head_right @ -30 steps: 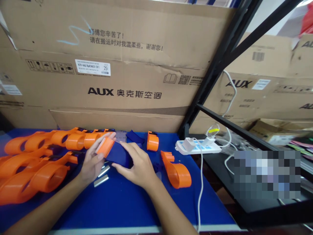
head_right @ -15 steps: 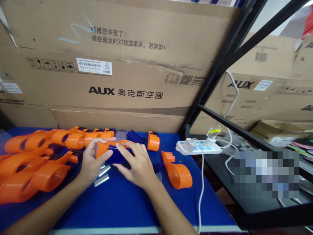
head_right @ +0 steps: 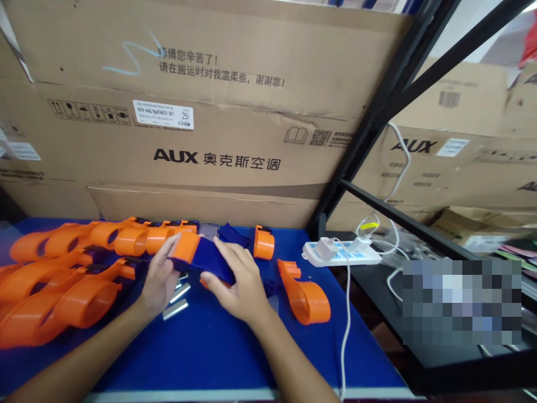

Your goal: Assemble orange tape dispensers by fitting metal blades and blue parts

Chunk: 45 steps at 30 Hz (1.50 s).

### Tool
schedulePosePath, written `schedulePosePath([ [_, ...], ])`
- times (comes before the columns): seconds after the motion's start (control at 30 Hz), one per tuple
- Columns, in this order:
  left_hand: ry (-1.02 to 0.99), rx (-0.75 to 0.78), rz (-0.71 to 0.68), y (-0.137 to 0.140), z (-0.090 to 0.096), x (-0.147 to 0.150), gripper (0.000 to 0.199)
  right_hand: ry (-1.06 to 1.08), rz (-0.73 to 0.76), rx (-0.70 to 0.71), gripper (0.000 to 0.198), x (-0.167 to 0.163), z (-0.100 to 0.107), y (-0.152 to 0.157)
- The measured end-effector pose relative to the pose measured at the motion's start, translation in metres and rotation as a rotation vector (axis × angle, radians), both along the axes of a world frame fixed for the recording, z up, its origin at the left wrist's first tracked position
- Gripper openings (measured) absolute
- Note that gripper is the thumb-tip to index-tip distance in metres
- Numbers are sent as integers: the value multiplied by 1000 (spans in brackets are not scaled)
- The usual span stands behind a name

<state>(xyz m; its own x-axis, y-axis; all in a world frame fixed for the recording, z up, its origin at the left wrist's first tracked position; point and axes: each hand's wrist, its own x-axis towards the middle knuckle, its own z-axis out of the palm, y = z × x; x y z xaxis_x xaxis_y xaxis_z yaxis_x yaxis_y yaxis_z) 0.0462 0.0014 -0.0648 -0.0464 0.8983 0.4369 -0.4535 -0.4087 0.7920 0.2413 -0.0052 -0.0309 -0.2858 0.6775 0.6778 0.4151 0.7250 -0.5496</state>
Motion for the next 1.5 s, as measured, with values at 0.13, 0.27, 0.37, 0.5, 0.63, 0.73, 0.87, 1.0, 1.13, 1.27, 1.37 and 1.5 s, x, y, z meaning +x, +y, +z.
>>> schedulePosePath([
  [0.13,-8,21,-82,0,-2,2,57,207,141,-372,40,-1,0,3],
  [0.27,15,-98,-49,1,-6,3,47,277,218,-745,56,-5,-4,4],
  [0.37,39,-168,78,4,-7,2,42,265,272,-775,55,-6,-4,4],
  [0.5,-6,-258,253,10,-3,0,41,238,256,-518,54,-3,1,0],
  [0.63,-60,-296,325,15,2,-3,39,95,285,-315,66,-2,4,-3],
  [0.73,-44,-297,294,14,3,-2,40,107,225,-272,34,-5,2,-1],
  [0.87,22,-306,228,12,1,0,41,211,111,-221,25,-6,-2,4],
  [1.0,21,-346,207,12,3,-1,44,189,156,-186,31,-3,0,4],
  [1.13,-24,-379,210,12,8,-1,43,100,202,-190,35,-2,4,0],
  [1.27,-18,-386,192,13,11,-3,48,111,179,-180,34,1,7,-1],
  [1.37,-40,-401,205,16,9,-6,54,319,26,-183,37,12,12,5],
  [1.5,-45,-397,157,16,5,-8,50,541,-355,-211,42,49,29,22],
])
